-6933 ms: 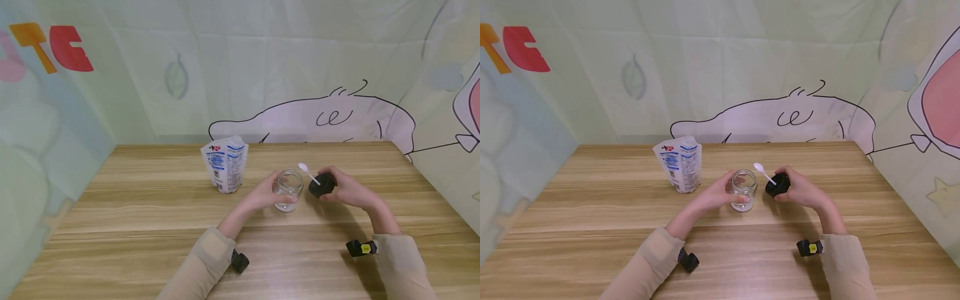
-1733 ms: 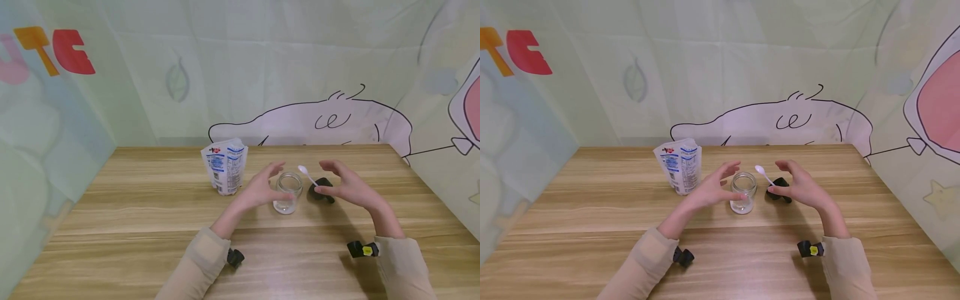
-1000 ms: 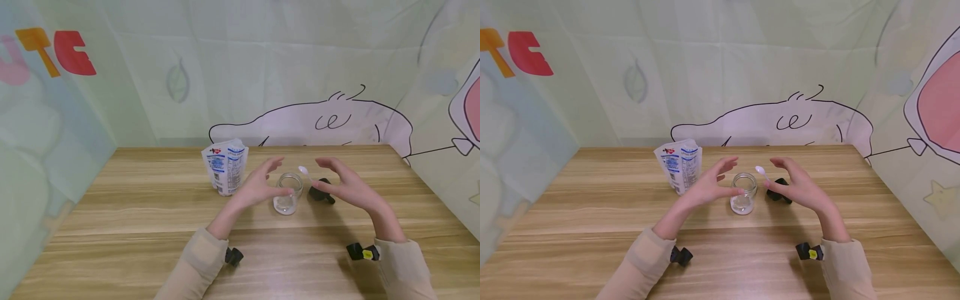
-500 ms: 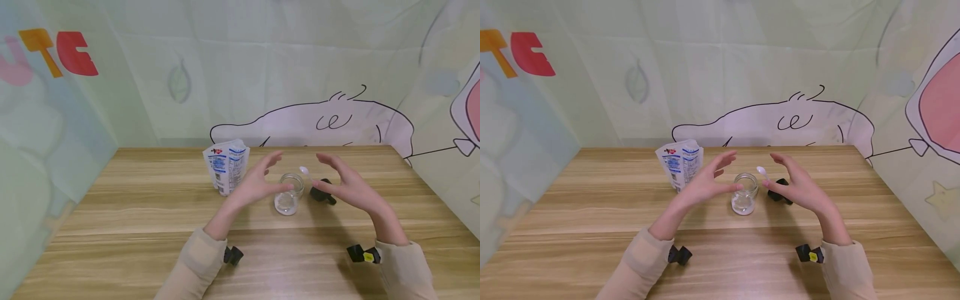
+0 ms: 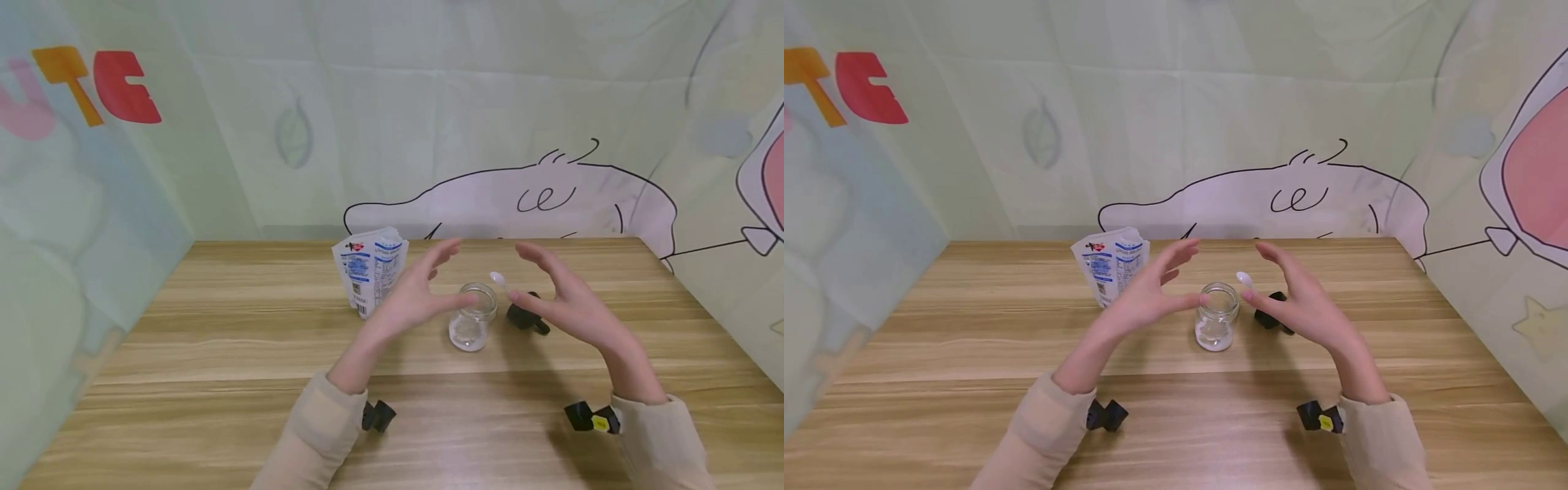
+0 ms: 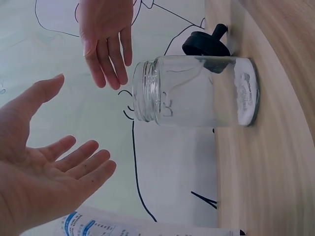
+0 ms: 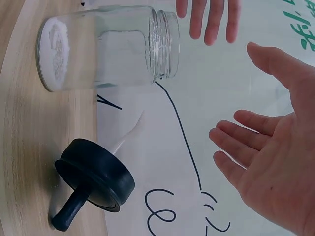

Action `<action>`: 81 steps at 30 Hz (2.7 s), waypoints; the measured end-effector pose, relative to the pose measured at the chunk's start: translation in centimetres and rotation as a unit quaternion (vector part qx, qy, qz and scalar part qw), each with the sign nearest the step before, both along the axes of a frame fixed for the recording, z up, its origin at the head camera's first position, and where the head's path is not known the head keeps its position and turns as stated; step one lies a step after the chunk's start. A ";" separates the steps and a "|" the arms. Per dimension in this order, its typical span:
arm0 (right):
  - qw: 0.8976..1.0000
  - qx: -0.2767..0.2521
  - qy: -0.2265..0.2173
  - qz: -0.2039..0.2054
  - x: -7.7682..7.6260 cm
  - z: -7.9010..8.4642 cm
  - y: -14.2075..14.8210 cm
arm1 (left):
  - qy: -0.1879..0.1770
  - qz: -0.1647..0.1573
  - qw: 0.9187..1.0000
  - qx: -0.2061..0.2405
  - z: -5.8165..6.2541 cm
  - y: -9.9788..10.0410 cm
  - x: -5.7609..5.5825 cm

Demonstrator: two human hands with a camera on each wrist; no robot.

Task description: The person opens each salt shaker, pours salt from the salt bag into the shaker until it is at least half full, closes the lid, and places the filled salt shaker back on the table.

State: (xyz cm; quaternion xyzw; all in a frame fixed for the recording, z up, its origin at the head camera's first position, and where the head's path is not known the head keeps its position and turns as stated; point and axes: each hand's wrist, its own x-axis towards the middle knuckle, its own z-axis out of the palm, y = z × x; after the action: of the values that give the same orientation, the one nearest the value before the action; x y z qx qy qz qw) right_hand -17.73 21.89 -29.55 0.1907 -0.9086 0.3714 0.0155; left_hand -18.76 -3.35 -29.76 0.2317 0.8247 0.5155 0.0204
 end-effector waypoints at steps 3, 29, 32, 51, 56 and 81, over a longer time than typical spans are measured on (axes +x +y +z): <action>1.000 -0.008 0.001 -0.001 0.0 0.2 -0.3 | 0.002 0.005 1.000 0.002 0.3 -0.3 0.0; 0.995 -0.081 0.052 0.010 0.5 1.3 -1.9 | 0.026 0.059 0.997 0.047 2.9 -3.9 -0.1; 0.994 -0.090 0.058 0.016 0.6 1.4 -2.1 | 0.028 0.063 0.996 0.054 3.1 -4.5 0.0; 0.991 -0.110 0.076 0.016 1.0 1.5 -4.6 | 0.036 0.067 0.992 0.100 4.2 -6.7 0.3; 0.991 -0.109 0.078 0.020 1.1 1.3 -5.3 | 0.034 0.079 0.991 0.108 4.5 -7.5 0.3; 0.991 -0.128 0.032 0.022 1.1 0.1 -10.3 | -0.012 0.129 0.987 0.099 4.1 -10.2 -0.6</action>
State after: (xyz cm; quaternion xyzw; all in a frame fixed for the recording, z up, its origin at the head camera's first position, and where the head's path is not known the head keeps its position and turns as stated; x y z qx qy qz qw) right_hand -16.60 11.58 -29.44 0.2193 -0.8479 0.4788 0.0609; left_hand -19.35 -13.54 -25.64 0.1181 0.7922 0.5957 -0.0598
